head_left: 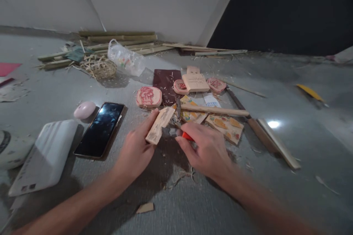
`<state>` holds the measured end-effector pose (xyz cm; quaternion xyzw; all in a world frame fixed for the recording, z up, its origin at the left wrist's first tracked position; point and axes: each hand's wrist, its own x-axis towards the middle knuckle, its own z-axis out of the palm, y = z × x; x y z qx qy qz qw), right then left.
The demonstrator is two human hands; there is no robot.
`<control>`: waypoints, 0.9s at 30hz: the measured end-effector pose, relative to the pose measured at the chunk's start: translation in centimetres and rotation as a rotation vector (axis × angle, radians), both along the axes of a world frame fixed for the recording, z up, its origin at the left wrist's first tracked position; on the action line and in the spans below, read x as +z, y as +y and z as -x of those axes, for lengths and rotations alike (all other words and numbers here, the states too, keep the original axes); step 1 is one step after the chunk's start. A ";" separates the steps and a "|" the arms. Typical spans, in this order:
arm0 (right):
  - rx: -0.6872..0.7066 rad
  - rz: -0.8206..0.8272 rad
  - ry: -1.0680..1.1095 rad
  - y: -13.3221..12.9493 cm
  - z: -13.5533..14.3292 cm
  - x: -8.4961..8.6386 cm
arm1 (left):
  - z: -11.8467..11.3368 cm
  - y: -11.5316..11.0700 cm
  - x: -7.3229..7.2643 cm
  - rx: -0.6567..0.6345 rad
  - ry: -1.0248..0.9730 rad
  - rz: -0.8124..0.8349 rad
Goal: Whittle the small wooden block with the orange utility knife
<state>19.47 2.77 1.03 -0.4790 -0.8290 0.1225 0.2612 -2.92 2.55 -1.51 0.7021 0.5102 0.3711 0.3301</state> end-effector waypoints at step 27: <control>0.066 -0.011 -0.043 -0.9 0.5 0.0 | -0.3 0.1 0.2 0.024 -0.004 0.033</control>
